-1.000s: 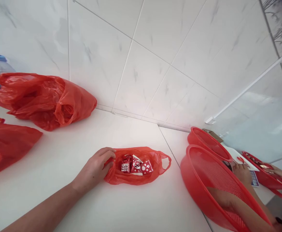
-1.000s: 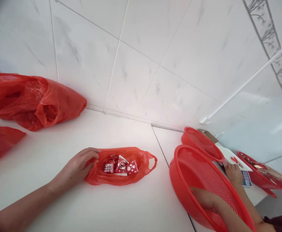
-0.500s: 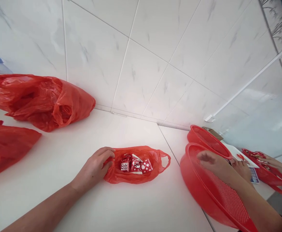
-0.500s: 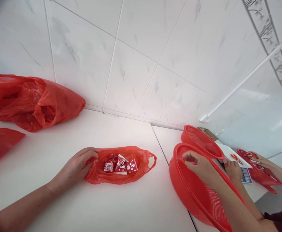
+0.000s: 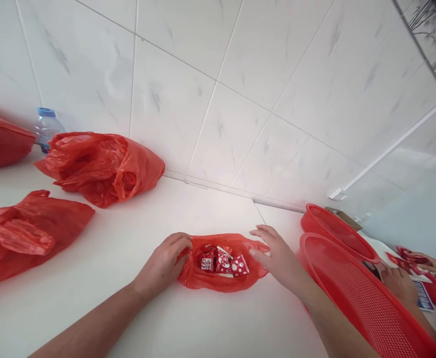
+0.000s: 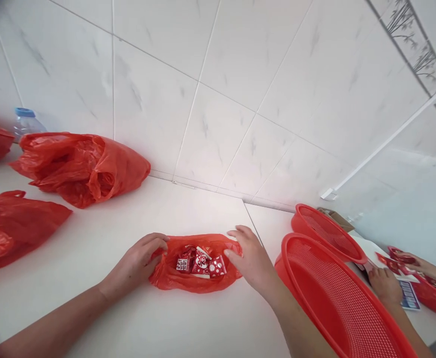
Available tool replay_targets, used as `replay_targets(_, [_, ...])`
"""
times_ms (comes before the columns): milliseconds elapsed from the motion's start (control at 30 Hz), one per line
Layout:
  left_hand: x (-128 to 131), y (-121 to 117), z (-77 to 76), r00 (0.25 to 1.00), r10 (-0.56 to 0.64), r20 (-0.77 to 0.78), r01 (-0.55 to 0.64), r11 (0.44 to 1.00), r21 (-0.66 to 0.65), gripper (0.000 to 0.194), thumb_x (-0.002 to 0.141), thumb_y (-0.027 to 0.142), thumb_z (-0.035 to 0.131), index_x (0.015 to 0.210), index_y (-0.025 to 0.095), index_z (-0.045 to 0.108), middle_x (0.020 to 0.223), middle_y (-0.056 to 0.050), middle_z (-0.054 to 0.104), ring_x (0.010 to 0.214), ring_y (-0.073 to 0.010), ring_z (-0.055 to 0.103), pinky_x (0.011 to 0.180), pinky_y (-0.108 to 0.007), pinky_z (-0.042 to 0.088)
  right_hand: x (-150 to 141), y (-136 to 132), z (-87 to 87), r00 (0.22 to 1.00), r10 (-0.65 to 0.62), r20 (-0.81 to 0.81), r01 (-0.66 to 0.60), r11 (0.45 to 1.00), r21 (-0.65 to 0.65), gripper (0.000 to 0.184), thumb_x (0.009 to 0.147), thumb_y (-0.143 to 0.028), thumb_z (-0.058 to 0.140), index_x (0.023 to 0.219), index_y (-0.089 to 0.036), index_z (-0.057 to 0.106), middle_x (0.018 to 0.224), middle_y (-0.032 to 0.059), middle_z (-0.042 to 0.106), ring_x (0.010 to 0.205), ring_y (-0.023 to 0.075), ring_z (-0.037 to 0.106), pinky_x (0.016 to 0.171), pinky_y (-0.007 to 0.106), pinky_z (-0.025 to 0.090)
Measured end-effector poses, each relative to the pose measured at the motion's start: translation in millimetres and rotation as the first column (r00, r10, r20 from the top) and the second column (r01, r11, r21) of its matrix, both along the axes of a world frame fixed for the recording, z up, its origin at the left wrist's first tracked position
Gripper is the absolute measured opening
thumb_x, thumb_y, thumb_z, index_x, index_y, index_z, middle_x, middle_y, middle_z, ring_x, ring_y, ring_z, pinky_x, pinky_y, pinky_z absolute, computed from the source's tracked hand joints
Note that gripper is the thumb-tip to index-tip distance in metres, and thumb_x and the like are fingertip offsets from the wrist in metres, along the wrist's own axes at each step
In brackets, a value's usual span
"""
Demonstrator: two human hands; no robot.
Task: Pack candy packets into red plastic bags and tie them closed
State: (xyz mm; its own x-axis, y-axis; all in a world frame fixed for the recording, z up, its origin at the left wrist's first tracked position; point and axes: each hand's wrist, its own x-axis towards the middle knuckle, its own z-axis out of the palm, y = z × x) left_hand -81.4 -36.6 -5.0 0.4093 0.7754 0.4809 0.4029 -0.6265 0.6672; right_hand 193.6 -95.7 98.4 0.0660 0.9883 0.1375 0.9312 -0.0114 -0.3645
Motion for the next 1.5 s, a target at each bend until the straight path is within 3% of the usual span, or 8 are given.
replay_targets(167, [1.1,0.0,-0.4,0.996,-0.043,0.079,0.046,0.998,-0.041,0.024,0.073,0.003,0.041,0.081,0.023,0.052,0.102,-0.003,0.06,0.097,-0.019,0.055,0.082,-0.031,0.044,25.9,-15.4,-40.1,0.919,-0.386,-0.082,0.394,0.893,0.215,0.067,0.079,-0.05,0.049,0.136,-0.018,0.036,0.136,0.0153,0.042,0.118,0.029,0.048,0.086,0.04,0.046])
replay_targets(333, [-5.8,6.2,13.9,0.967,0.035,0.253,-0.005,0.993,-0.115,0.02,0.071,0.008,0.049,0.075,0.024,0.061,0.101,-0.003,0.061,0.091,-0.0203,0.054,0.074,-0.03,0.042,26.8,-21.5,-62.2,0.842,-0.383,-0.381,0.415,0.91,0.001,0.04,0.072,-0.055,0.058,0.086,-0.018,0.062,0.087,0.0079,0.066,0.078,0.0251,0.062,0.067,0.033,0.047])
replay_targets(567, [-13.2,32.3,90.9,0.735,0.272,0.621,-0.114,0.952,-0.283,0.005,0.074,0.019,0.054,0.076,0.022,0.057,0.063,0.005,0.049,0.052,-0.0094,0.041,0.049,-0.02,0.033,28.3,1.7,8.8,0.288,0.09,-0.953,0.447,0.868,0.217,0.026,0.064,-0.04,0.075,0.075,-0.019,0.063,0.076,-0.0016,0.064,0.078,0.0147,0.06,0.073,0.026,0.048])
replay_targets(667, [-3.4,32.6,125.2,0.625,0.254,0.738,-0.011,0.948,-0.317,0.009,0.078,0.03,0.055,0.078,0.022,0.051,0.06,0.007,0.045,0.046,-0.007,0.039,0.045,-0.018,0.032,23.2,16.6,34.9,0.264,0.198,-0.944,0.571,0.757,0.318,0.025,0.063,-0.037,0.078,0.069,-0.019,0.062,0.07,-0.0037,0.06,0.073,0.0097,0.057,0.07,0.02,0.046])
replay_targets(967, [38.9,9.8,157.2,0.476,0.141,0.868,0.26,0.92,-0.292,0.012,0.079,0.03,0.061,0.084,0.021,0.055,0.079,0.0,0.063,0.072,-0.0113,0.06,0.065,-0.023,0.047,-27.2,39.7,55.2,0.027,0.43,-0.903,0.357,0.839,0.41,0.026,0.073,-0.044,0.07,0.083,-0.024,0.056,0.071,-0.0038,0.062,0.063,0.0108,0.058,0.055,0.022,0.046])
replay_targets(1100, [40.8,-0.5,153.1,0.481,0.179,0.858,0.219,0.923,-0.315,0.012,0.079,0.027,0.061,0.089,0.022,0.058,0.094,-0.002,0.065,0.084,-0.0138,0.061,0.07,-0.024,0.048,-49.6,27.2,56.1,0.044,0.438,-0.898,0.16,0.884,0.439,0.039,0.084,-0.06,0.045,0.085,-0.023,0.057,0.042,-0.0098,0.031,0.036,0.0056,0.024,0.037,0.018,0.023])
replay_targets(1400, [46.7,-20.9,155.6,0.872,0.272,0.406,-0.22,0.96,-0.172,0.01,0.072,0.016,0.052,0.062,0.021,0.051,0.056,0.005,0.048,0.052,-0.0103,0.043,0.047,-0.021,0.036,-83.9,5.2,41.4,0.463,0.288,-0.838,-0.382,0.918,0.105,0.077,0.077,-0.032,0.062,0.144,-0.028,0.024,0.055,-0.0092,0.043,0.053,0.0105,0.042,0.056,0.025,0.037])
replay_targets(1500, [48.6,-31.5,155.8,0.953,0.126,0.277,-0.091,0.986,-0.138,0.014,0.069,0.01,0.049,0.068,0.022,0.056,0.063,0.003,0.057,0.059,-0.0125,0.052,0.055,-0.023,0.044,-88.3,13.3,36.4,0.42,0.309,-0.853,-0.426,0.897,0.116,0.038,0.076,-0.03,0.064,0.112,-0.023,0.058,0.06,-0.0055,0.048,0.057,0.0106,0.044,0.057,0.024,0.037])
